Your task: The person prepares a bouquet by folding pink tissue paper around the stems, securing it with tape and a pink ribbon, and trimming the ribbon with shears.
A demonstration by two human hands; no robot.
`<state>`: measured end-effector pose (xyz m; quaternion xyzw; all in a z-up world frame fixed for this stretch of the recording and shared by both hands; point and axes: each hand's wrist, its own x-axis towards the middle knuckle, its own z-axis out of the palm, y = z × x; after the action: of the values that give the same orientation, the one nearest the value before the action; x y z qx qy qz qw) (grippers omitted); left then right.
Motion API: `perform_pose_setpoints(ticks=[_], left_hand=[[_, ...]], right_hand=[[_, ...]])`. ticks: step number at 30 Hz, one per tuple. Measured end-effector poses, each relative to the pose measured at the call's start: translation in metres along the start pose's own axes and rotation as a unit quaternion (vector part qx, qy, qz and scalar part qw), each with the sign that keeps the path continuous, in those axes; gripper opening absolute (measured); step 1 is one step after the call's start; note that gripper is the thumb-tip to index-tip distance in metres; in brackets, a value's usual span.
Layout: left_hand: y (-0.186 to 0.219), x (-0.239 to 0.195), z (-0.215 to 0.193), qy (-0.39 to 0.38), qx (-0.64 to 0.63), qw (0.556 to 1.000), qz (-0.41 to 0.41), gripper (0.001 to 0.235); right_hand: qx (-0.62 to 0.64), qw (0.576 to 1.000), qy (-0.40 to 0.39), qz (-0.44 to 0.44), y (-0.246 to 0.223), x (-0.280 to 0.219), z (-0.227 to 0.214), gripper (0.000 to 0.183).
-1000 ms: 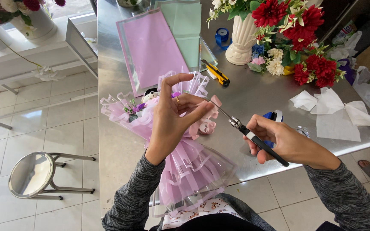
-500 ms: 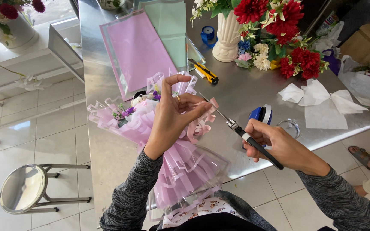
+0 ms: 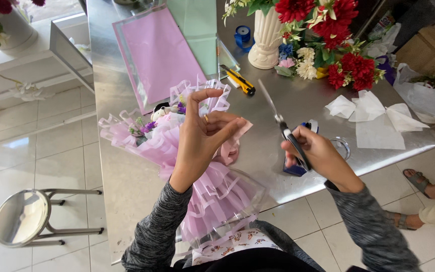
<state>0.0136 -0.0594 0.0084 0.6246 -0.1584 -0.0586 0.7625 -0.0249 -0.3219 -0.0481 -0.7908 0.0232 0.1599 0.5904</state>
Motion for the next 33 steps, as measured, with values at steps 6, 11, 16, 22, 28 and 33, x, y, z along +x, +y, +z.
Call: perform_pose_setpoints(ticks=[6,11,16,22,28,33], left_hand=[[0.007,-0.027,-0.020,0.099,0.023,0.990,0.096,0.042],[0.029,-0.060,-0.040,0.152,0.062,0.973,0.163,0.037],[0.029,-0.089,-0.053,0.217,0.096,0.958,0.164,0.035],[0.028,-0.102,-0.055,0.223,0.101,0.953,0.181,0.032],[0.025,-0.087,-0.047,0.189,0.121,0.957,0.184,0.028],[0.026,-0.072,-0.045,0.171,0.163,0.947,0.219,0.027]], right_hand=[[-0.368,0.899,0.237,0.015,0.150,0.139,0.033,0.041],[-0.434,0.869,0.237,0.025,0.230,0.191,0.047,0.057],[-0.469,0.853,0.227,-0.036,0.240,0.189,0.043,0.055],[-0.508,0.843,0.163,-0.069,0.173,0.156,0.027,0.040],[-0.169,0.948,0.047,-0.265,-0.078,0.024,0.110,0.036],[-0.107,0.929,-0.020,-0.354,-0.113,0.013,0.140,0.016]])
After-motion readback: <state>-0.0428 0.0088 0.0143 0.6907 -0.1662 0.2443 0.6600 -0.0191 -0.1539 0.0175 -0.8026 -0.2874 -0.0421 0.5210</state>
